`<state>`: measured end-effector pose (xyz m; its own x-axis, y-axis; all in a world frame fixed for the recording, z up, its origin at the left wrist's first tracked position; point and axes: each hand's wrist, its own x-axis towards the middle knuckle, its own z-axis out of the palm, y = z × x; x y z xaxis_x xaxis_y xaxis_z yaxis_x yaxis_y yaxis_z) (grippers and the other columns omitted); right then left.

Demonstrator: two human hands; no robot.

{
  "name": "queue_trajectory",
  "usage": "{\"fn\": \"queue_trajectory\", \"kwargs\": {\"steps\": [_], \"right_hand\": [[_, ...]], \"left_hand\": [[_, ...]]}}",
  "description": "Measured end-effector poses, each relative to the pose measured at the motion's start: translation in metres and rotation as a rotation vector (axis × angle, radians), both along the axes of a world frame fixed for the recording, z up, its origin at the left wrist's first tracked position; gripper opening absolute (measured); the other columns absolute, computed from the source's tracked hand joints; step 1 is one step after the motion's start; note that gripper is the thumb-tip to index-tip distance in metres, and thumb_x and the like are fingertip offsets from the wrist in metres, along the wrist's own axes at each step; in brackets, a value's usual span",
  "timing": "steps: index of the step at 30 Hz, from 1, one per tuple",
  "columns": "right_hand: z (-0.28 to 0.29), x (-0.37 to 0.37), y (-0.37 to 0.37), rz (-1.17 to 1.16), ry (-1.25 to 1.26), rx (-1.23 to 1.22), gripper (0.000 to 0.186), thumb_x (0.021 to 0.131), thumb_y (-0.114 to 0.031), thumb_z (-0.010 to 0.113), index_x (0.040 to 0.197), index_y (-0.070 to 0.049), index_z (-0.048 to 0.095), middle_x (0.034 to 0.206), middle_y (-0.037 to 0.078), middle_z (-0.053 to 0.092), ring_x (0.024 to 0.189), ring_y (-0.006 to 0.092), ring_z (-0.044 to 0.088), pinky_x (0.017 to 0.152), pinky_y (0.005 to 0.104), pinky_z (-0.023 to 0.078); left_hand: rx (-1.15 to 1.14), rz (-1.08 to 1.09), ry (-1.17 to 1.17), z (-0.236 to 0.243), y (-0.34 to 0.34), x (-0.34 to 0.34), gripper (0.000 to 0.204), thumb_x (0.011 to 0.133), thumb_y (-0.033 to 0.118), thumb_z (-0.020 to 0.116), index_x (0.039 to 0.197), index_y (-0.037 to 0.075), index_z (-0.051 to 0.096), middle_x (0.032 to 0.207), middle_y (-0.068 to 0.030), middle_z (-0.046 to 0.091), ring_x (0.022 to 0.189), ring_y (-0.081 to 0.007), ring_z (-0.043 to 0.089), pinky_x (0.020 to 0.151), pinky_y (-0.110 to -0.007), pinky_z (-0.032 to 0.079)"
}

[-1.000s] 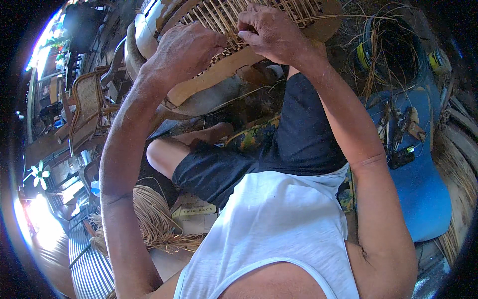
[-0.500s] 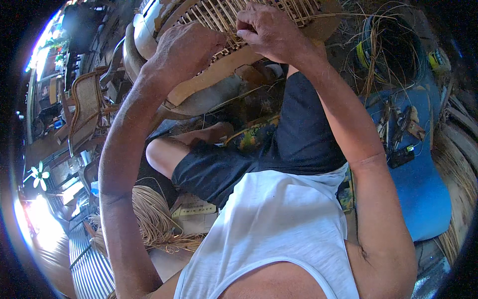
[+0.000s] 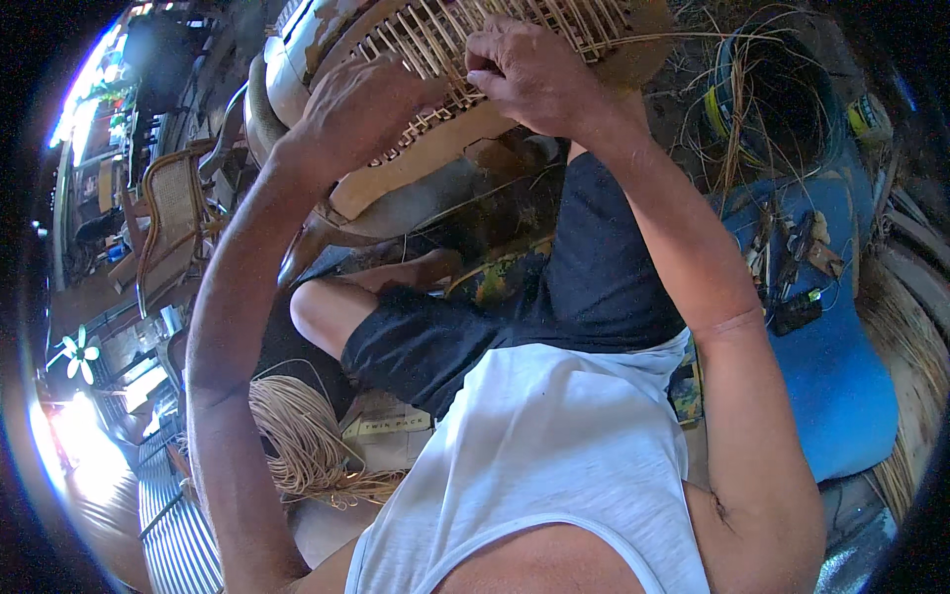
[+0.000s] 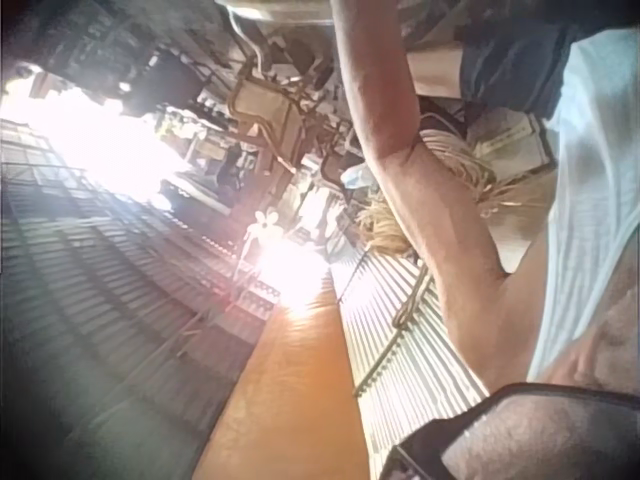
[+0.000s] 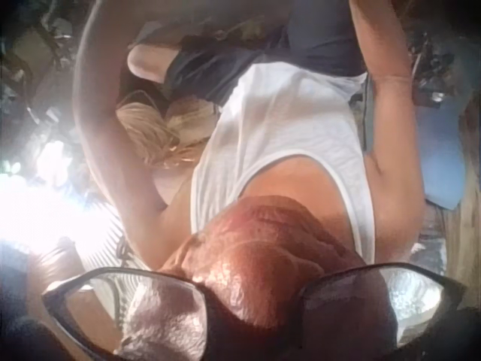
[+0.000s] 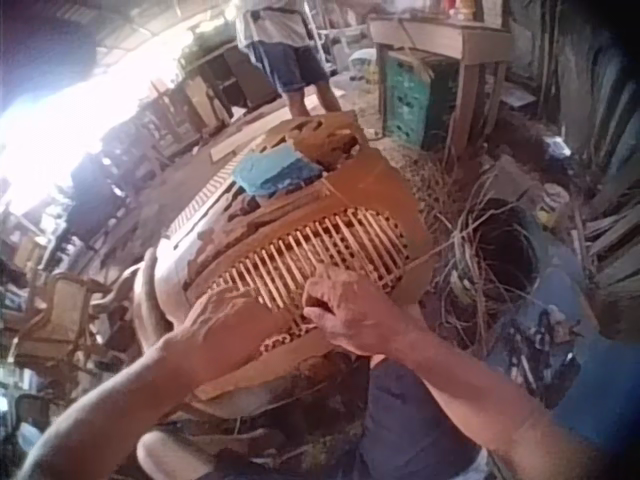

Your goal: The person weaves rattan strips into a chair back, using a small tool to guide the strips and cutting them with scissors.

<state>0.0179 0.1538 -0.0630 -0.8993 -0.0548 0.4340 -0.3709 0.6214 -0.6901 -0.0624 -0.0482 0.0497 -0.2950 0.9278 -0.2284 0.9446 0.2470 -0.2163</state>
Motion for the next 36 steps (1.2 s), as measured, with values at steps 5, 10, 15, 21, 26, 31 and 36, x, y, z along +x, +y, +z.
{"fn": "queue_trajectory", "kwargs": {"steps": [5,10,15,21,26,31,36], "right_hand": [[0.005,0.006,-0.006,-0.063,0.008,0.028,0.014,0.096,-0.016,0.069,0.097,-0.003,0.065,0.094,0.011,0.063,0.089,0.0272,0.065,0.082,0.0434,0.053],[0.008,0.005,-0.008,-0.044,-0.069,0.004,0.013,0.096,-0.016,0.069,0.098,-0.003,0.065,0.096,0.012,0.064,0.091,0.0308,0.065,0.084,0.0449,0.053],[0.004,0.004,-0.006,-0.069,-0.054,-0.015,0.012,0.095,-0.015,0.07,0.096,-0.004,0.066,0.095,0.012,0.063,0.091,0.0307,0.065,0.086,0.0444,0.053],[0.002,0.003,-0.006,-0.036,0.014,-0.032,0.011,0.095,-0.015,0.07,0.096,-0.005,0.066,0.091,0.011,0.062,0.086,0.028,0.064,0.08,0.0421,0.051],[0.012,0.006,-0.005,0.0,-0.032,-0.064,0.011,0.095,-0.014,0.07,0.095,-0.004,0.066,0.089,0.01,0.061,0.082,0.0267,0.063,0.076,0.0411,0.05],[0.007,0.004,-0.003,0.004,-0.02,-0.051,0.011,0.095,-0.014,0.07,0.095,-0.004,0.066,0.09,0.009,0.061,0.08,0.0266,0.063,0.074,0.0407,0.051],[0.009,0.003,-0.004,0.009,-0.043,-0.075,0.011,0.094,-0.013,0.071,0.095,-0.004,0.066,0.088,0.009,0.06,0.079,0.0258,0.063,0.073,0.0394,0.052]], "left_hand": [[0.277,0.085,-0.097,-0.014,-0.024,0.015,0.024,0.082,0.005,0.068,0.104,0.013,0.074,0.096,-0.0059,0.074,0.099,-0.0285,0.071,0.092,-0.044,0.055],[0.414,0.188,-0.14,-0.027,-0.033,0.022,0.025,0.086,0.006,0.067,0.109,0.013,0.075,0.105,-0.0048,0.076,0.102,-0.0274,0.07,0.096,-0.042,0.052],[0.359,0.277,-0.226,-0.012,-0.038,0.013,0.023,0.09,0.011,0.069,0.112,0.013,0.075,0.106,-0.0052,0.077,0.1,-0.0285,0.07,0.094,-0.044,0.052],[0.335,0.16,-0.157,-0.008,-0.029,-0.001,0.024,0.099,0.022,0.067,0.118,0.013,0.076,0.121,-0.0079,0.075,0.109,-0.0286,0.071,0.097,-0.044,0.054],[0.17,0.144,-0.119,-0.004,-0.016,-0.009,0.023,0.099,0.024,0.066,0.115,0.012,0.076,0.111,-0.0101,0.076,0.107,-0.0301,0.071,0.093,-0.045,0.055],[0.035,0.153,-0.092,0.004,0.003,-0.011,0.021,0.097,0.024,0.068,0.112,0.013,0.077,0.108,-0.0091,0.076,0.103,-0.031,0.07,0.092,-0.046,0.054],[-0.01,0.137,-0.083,0.003,0.003,-0.012,0.019,0.096,0.023,0.069,0.109,0.013,0.078,0.106,-0.0081,0.076,0.102,-0.0306,0.071,0.092,-0.046,0.054]]}}
